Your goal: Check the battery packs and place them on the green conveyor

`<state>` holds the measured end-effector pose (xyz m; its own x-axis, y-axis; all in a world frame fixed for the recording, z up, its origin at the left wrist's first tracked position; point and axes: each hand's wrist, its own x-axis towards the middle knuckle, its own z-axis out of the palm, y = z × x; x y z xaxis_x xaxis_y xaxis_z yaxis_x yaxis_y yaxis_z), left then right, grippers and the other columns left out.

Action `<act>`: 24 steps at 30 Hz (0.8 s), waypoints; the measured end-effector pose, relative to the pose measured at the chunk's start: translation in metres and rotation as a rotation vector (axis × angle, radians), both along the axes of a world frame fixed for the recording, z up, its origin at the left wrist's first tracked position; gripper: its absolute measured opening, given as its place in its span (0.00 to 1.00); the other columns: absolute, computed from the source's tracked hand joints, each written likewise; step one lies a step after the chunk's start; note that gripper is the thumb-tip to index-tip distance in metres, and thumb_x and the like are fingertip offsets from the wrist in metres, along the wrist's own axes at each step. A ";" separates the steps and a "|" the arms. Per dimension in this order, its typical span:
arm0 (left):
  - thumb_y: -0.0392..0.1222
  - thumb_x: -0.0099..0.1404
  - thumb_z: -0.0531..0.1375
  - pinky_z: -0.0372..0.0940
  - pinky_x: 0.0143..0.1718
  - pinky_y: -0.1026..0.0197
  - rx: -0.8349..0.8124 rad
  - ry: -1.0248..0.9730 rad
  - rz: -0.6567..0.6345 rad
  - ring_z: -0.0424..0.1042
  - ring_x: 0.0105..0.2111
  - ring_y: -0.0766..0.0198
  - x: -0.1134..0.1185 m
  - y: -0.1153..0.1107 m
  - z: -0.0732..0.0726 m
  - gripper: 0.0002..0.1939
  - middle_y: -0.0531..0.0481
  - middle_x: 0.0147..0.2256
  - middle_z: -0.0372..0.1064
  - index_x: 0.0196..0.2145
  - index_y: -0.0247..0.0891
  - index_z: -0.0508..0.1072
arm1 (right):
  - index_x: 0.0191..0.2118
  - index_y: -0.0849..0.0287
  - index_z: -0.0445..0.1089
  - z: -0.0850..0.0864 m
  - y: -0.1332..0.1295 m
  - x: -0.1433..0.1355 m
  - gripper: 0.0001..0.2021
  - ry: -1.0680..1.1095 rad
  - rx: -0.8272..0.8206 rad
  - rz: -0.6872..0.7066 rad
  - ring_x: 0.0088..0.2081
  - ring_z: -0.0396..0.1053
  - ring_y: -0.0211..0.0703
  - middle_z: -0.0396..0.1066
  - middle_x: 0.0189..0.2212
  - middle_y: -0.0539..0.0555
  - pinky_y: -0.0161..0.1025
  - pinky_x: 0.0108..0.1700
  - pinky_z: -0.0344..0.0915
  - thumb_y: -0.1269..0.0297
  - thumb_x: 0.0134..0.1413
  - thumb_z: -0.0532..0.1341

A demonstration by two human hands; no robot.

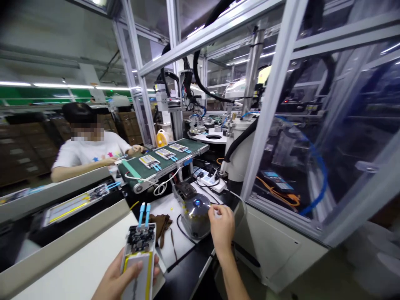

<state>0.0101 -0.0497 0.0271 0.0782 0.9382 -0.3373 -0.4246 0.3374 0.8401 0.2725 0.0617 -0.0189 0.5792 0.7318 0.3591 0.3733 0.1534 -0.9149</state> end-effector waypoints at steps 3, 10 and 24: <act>0.48 0.55 0.68 0.71 0.36 0.49 0.071 -0.039 -0.043 0.77 0.35 0.46 0.001 -0.001 0.002 0.28 0.38 0.36 0.77 0.48 0.37 0.61 | 0.30 0.56 0.72 0.022 -0.016 -0.022 0.08 -0.113 0.084 0.097 0.39 0.63 0.49 0.68 0.34 0.55 0.51 0.53 0.57 0.58 0.48 0.63; 0.43 0.59 0.65 0.69 0.38 0.52 0.133 0.017 -0.053 0.76 0.37 0.50 -0.001 -0.002 0.006 0.22 0.40 0.38 0.75 0.48 0.36 0.62 | 0.35 0.54 0.72 0.071 -0.072 -0.089 0.04 -0.266 0.046 0.996 0.43 0.68 0.43 0.69 0.39 0.53 0.39 0.48 0.66 0.63 0.57 0.60; 0.37 0.62 0.60 0.66 0.43 0.57 0.186 0.127 -0.085 0.72 0.42 0.55 -0.005 0.000 0.008 0.18 0.46 0.43 0.72 0.50 0.38 0.63 | 0.35 0.53 0.70 0.071 -0.072 -0.105 0.04 -0.425 -0.026 1.089 0.44 0.65 0.44 0.67 0.40 0.53 0.42 0.48 0.66 0.65 0.59 0.58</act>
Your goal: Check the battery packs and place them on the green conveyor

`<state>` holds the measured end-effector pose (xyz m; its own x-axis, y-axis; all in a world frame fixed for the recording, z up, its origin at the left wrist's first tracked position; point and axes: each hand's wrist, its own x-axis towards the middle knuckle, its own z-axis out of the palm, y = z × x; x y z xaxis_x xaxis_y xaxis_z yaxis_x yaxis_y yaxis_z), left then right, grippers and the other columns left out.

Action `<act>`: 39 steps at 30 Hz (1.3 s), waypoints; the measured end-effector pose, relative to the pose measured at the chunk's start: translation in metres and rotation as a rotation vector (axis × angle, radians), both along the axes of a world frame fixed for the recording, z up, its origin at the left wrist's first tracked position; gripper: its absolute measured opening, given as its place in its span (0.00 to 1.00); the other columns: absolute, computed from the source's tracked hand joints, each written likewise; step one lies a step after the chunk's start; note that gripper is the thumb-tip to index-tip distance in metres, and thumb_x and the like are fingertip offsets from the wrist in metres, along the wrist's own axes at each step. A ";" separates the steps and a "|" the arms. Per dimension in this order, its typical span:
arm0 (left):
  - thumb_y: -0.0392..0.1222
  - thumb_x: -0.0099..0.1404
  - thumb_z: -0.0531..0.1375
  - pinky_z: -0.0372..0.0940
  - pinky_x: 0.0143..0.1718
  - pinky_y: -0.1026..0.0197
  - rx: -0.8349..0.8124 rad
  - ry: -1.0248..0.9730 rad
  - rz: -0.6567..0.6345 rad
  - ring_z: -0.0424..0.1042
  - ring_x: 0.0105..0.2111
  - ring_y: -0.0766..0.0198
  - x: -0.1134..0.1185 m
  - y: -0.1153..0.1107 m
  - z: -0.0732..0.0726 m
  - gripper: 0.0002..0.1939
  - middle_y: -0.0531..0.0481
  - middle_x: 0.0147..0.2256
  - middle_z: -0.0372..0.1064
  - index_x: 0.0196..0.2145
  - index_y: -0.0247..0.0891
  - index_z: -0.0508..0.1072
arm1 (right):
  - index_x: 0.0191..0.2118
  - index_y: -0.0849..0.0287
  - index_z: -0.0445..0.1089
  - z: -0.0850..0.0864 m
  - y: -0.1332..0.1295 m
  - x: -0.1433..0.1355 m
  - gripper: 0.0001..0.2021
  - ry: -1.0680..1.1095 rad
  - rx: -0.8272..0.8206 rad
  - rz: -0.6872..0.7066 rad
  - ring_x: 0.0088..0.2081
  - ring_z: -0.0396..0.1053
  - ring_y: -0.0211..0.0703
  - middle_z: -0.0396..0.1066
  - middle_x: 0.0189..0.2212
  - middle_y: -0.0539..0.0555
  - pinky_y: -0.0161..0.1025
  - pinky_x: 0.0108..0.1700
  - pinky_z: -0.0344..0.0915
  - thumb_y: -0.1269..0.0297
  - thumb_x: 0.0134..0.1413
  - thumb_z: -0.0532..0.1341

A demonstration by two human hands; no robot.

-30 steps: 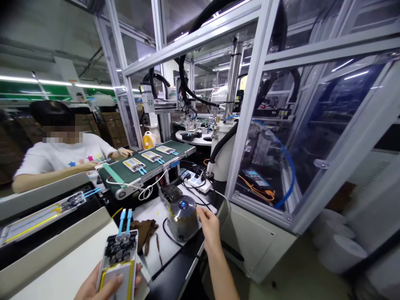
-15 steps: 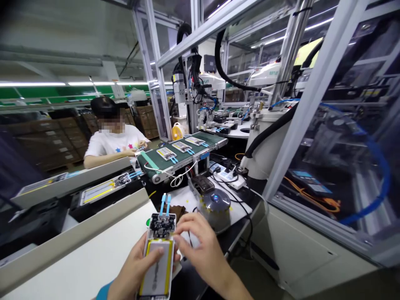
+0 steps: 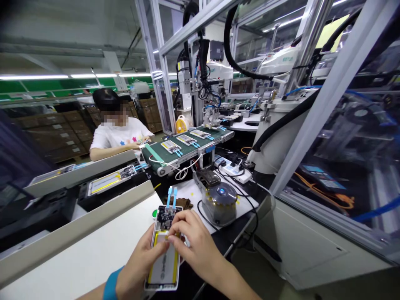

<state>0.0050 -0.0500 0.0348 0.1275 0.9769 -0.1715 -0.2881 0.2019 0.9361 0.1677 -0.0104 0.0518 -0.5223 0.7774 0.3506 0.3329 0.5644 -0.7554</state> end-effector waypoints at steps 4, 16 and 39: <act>0.41 0.64 0.59 0.67 0.39 0.57 -0.012 -0.015 -0.019 0.73 0.39 0.56 0.000 0.000 0.000 0.16 0.45 0.46 0.71 0.49 0.38 0.63 | 0.34 0.55 0.69 -0.002 0.000 -0.002 0.04 -0.033 0.046 -0.028 0.44 0.66 0.44 0.67 0.39 0.54 0.42 0.47 0.66 0.67 0.59 0.57; 0.44 0.69 0.55 0.68 0.37 0.59 -0.085 -0.178 -0.024 0.77 0.35 0.58 -0.001 -0.003 0.000 0.14 0.46 0.34 0.77 0.49 0.40 0.60 | 0.53 0.51 0.61 -0.042 -0.006 -0.006 0.15 0.432 -0.124 -0.362 0.42 0.69 0.41 0.66 0.48 0.55 0.41 0.46 0.69 0.61 0.61 0.56; 0.38 0.47 0.70 0.62 0.52 0.54 0.400 0.614 -0.002 0.67 0.49 0.51 -0.021 0.007 0.019 0.41 0.43 0.52 0.65 0.55 0.40 0.56 | 0.44 0.53 0.59 -0.017 -0.001 -0.041 0.21 0.848 -0.395 -0.421 0.16 0.61 0.29 0.67 0.26 0.45 0.27 0.17 0.59 0.48 0.50 0.64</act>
